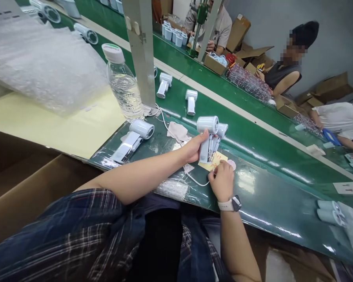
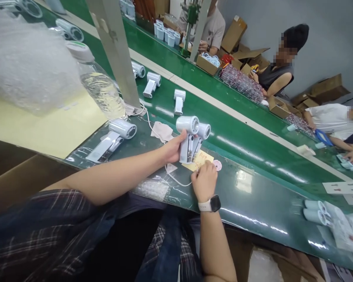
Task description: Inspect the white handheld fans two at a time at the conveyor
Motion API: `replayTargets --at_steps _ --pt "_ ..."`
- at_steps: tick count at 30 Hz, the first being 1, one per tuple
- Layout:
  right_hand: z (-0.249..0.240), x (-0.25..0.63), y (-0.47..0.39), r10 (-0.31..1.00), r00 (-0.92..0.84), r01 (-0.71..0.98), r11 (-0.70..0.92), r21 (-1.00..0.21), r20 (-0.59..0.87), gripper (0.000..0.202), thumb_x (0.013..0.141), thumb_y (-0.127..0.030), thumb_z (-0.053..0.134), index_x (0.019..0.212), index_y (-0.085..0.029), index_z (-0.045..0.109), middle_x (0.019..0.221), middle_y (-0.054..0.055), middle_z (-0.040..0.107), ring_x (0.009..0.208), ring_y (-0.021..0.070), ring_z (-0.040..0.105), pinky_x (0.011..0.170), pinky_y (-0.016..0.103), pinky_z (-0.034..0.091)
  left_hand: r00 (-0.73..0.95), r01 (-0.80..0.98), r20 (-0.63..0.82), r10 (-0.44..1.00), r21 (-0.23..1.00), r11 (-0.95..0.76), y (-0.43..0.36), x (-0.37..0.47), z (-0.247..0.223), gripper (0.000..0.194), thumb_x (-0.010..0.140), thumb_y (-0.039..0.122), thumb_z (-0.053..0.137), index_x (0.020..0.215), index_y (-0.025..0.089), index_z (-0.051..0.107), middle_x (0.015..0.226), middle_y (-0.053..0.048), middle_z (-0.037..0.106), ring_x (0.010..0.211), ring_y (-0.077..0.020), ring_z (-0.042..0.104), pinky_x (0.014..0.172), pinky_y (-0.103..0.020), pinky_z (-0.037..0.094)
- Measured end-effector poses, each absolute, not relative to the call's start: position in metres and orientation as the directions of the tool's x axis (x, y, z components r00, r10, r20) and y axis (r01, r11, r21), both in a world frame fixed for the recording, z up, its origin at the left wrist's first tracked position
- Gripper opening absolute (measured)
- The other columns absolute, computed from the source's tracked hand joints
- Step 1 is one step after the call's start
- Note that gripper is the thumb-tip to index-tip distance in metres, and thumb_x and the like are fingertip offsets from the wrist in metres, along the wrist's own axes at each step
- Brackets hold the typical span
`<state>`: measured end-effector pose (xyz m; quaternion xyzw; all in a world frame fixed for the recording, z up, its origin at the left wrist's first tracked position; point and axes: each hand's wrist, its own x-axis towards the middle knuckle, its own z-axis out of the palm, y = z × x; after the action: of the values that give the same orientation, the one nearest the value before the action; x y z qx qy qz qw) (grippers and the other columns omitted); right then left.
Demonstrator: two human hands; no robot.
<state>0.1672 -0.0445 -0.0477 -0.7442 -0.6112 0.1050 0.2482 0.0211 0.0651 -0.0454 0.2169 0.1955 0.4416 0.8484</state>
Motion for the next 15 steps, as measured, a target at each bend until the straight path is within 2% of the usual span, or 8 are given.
replayTargets --at_steps 1,3,5,7,10,12,15 --pt "-0.054 0.158 -0.049 0.969 0.187 0.859 -0.082 -0.505 0.161 0.006 0.079 -0.023 0.061 0.077 -0.023 0.055 0.132 0.025 0.067 0.128 0.0413 0.059 0.111 0.063 0.043 0.527 -0.673 -0.119 0.841 0.546 0.499 0.066 0.019 -0.045 0.062 0.071 0.075 0.081 0.091 0.017 0.070 0.085 -0.006 0.077 0.081 -0.0184 0.072 0.078 -0.031 0.058" --pt "-0.061 0.142 -0.058 0.983 0.121 0.770 -0.006 -0.638 0.136 0.005 0.083 -0.024 0.058 0.080 -0.024 0.054 0.126 0.020 0.072 0.121 0.0360 0.064 0.107 0.058 0.047 0.515 -0.687 -0.083 0.853 0.555 0.468 0.069 0.015 -0.045 0.070 0.066 0.081 0.081 0.093 0.017 0.071 0.088 -0.007 0.078 0.086 -0.0221 0.074 0.082 -0.034 0.060" --pt "-0.061 0.132 -0.064 0.996 0.088 0.550 -0.026 -0.834 0.028 0.008 0.088 -0.031 0.059 0.085 -0.025 0.056 0.100 0.012 0.077 0.096 0.0289 0.071 0.091 0.049 0.055 0.503 -0.694 -0.062 0.862 0.565 0.446 0.070 0.011 -0.046 0.075 0.059 0.084 0.082 0.091 0.017 0.070 0.088 -0.008 0.078 0.089 -0.0242 0.075 0.082 -0.035 0.060" --pt "-0.059 0.128 -0.065 0.994 0.034 0.271 -0.107 -0.957 -0.101 0.017 0.087 -0.038 0.066 0.095 -0.024 0.059 0.077 0.003 0.073 0.072 0.0221 0.069 0.073 0.039 0.056 0.495 -0.692 -0.045 0.868 0.584 0.425 0.071 0.007 -0.046 0.078 0.052 0.086 0.083 0.085 0.017 0.067 0.088 -0.009 0.078 0.092 -0.0259 0.075 0.079 -0.035 0.060" --pt "-0.057 0.127 -0.060 0.988 -0.030 0.010 -0.150 -0.989 -0.151 0.032 0.084 -0.045 0.076 0.103 -0.022 0.065 0.064 -0.004 0.065 0.059 0.0163 0.061 0.063 0.031 0.050 0.473 -0.698 0.012 0.881 0.616 0.366 0.071 0.005 -0.043 0.081 0.047 0.090 0.081 0.077 0.018 0.062 0.091 -0.009 0.078 0.100 -0.0280 0.075 0.074 -0.031 0.060" --pt "-0.056 0.127 -0.057 0.992 -0.023 -0.024 -0.124 -0.992 -0.124 0.033 0.086 -0.050 0.076 0.097 -0.021 0.069 0.059 -0.005 0.061 0.057 0.0146 0.057 0.062 0.030 0.048 0.461 -0.707 0.057 0.886 0.627 0.327 0.070 0.005 -0.039 0.082 0.046 0.093 0.078 0.073 0.018 0.059 0.098 -0.010 0.078 0.106 -0.0287 0.075 0.075 -0.030 0.060" --pt "-0.054 0.122 -0.057 0.995 0.065 0.043 -0.073 -0.996 -0.071 0.037 0.088 -0.057 0.073 0.084 -0.021 0.069 0.056 -0.005 0.058 0.055 0.0139 0.055 0.062 0.030 0.045 0.468 -0.701 0.094 0.879 0.645 0.304 0.067 0.005 -0.034 0.084 0.047 0.096 0.074 0.070 0.018 0.056 0.106 -0.012 0.077 0.116 -0.0310 0.072 0.082 -0.032 0.061"
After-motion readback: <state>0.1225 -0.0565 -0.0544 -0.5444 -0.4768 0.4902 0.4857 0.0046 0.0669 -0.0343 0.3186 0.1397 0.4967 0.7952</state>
